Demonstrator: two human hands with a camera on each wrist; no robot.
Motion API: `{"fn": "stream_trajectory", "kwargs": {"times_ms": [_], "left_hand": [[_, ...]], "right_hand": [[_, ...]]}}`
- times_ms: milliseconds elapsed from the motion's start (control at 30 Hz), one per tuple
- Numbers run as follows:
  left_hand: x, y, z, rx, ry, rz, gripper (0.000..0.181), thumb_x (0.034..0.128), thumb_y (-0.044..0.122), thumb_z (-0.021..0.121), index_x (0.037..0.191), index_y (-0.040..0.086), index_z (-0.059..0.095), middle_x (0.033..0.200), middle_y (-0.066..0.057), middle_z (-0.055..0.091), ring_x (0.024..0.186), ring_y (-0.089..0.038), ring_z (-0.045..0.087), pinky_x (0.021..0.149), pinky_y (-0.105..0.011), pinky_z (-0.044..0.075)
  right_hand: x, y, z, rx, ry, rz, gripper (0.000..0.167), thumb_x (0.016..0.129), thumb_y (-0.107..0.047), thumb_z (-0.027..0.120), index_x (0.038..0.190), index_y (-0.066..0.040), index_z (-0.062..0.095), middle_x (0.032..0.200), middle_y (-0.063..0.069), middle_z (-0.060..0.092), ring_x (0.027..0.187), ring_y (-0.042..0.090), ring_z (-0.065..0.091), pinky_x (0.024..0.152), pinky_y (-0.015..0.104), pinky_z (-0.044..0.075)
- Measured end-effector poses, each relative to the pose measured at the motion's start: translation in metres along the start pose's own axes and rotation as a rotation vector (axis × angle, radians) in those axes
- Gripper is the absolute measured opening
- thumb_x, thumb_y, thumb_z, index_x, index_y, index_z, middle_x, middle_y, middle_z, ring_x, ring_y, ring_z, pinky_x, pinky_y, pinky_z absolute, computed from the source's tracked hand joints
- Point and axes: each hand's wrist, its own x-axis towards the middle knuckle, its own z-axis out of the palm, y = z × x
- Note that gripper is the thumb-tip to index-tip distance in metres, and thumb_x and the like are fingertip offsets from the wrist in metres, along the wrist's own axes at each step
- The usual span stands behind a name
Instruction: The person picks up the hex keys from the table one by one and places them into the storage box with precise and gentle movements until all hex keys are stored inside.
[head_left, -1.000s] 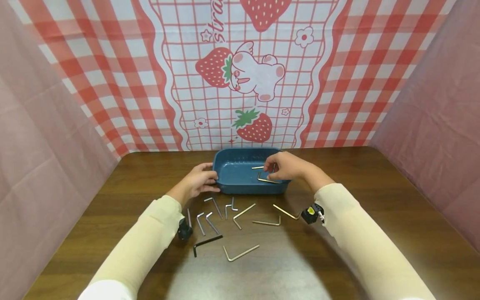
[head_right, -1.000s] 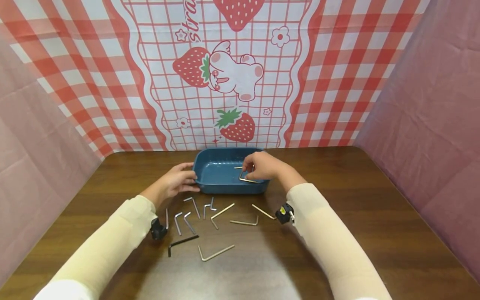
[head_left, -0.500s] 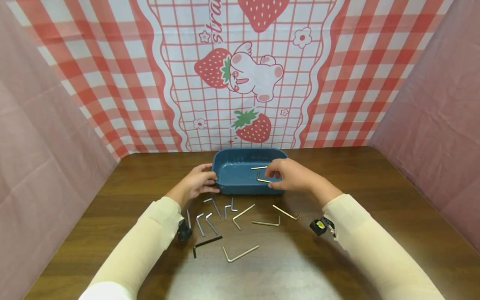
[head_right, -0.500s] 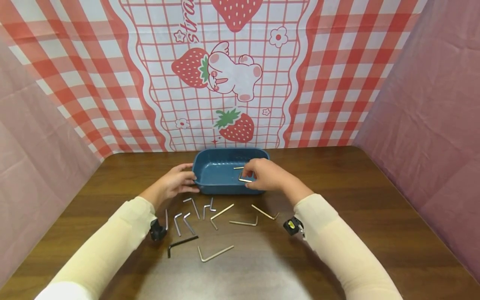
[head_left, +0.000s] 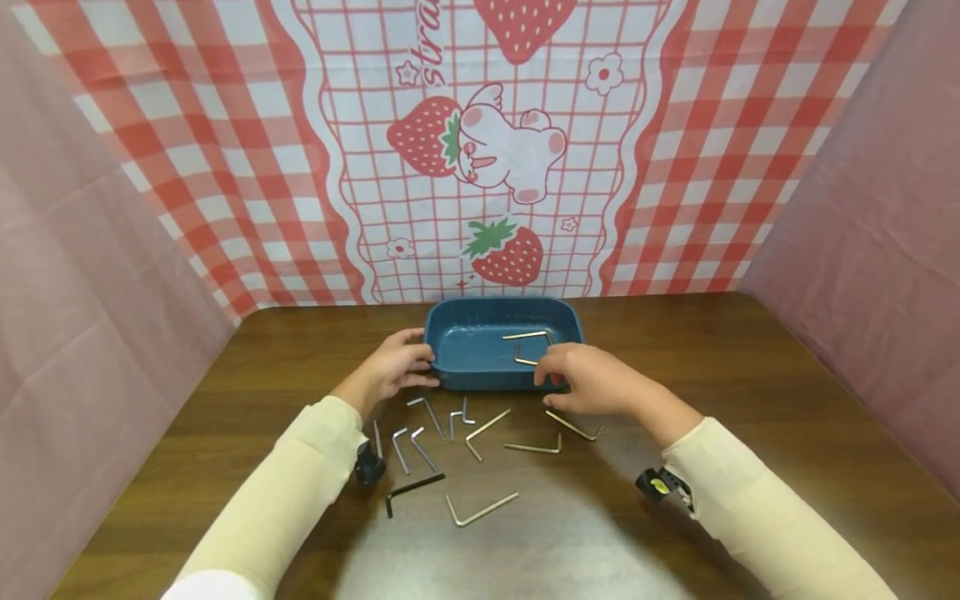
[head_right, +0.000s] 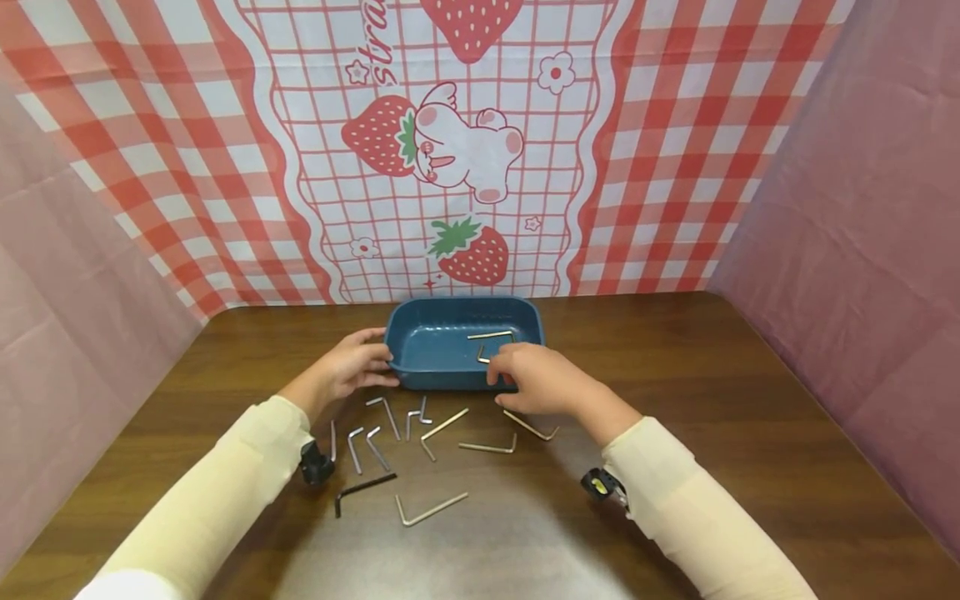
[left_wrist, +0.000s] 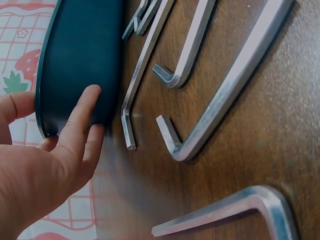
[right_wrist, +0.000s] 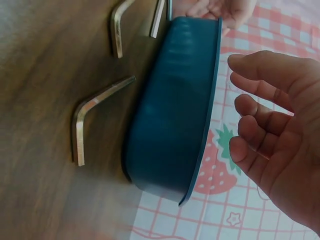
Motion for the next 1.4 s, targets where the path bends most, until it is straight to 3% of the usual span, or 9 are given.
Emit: {"fn": "stream_trajectory", "kwargs": {"times_ms": [367,900,1167,1400], "left_hand": [[0.000,-0.001,-0.001,0.000,-0.008,0.002,0.066,0.0861,-0.007,0.048,0.149,-0.001,0.028,0.085,-0.011,0.051,0.072,-0.019,0.054,0.082,-0.050,0.055],[0.000,0.000,-0.001,0.003,-0.005,0.002,0.064,0.0872,-0.006,0.048,0.149,-0.001,0.029,0.084,-0.012,0.052,0.072,-0.020,0.056,0.078,-0.049,0.056],[0.000,0.001,0.000,0.005,0.008,0.000,0.066,0.0853,-0.007,0.049,0.148,0.000,0.031,0.082,-0.010,0.051,0.072,-0.020,0.053,0.078,-0.049,0.056],[-0.001,0.001,0.001,0.003,0.004,0.004,0.065,0.0858,-0.006,0.048,0.148,-0.001,0.030,0.081,-0.009,0.051,0.071,-0.020,0.053,0.078,-0.049,0.056]], "right_hand": [[-0.006,-0.018,0.008,0.011,-0.021,-0.065,0.019,0.075,-0.013,0.079,0.091,-0.011,0.069,0.084,-0.001,0.059,0.076,0.015,0.057,0.066,0.027,0.049],[0.007,-0.047,0.016,0.026,-0.076,-0.195,0.018,0.074,-0.011,0.078,0.088,-0.010,0.067,0.081,-0.005,0.055,0.073,0.007,0.052,0.066,0.023,0.047],[0.018,-0.065,0.021,0.030,-0.162,-0.256,0.018,0.074,-0.012,0.078,0.089,-0.009,0.067,0.081,0.000,0.057,0.071,0.007,0.051,0.065,0.021,0.046],[0.020,-0.072,0.032,0.004,-0.256,-0.261,0.019,0.073,-0.013,0.078,0.089,-0.011,0.069,0.084,-0.003,0.057,0.074,0.006,0.054,0.067,0.021,0.047]]}}
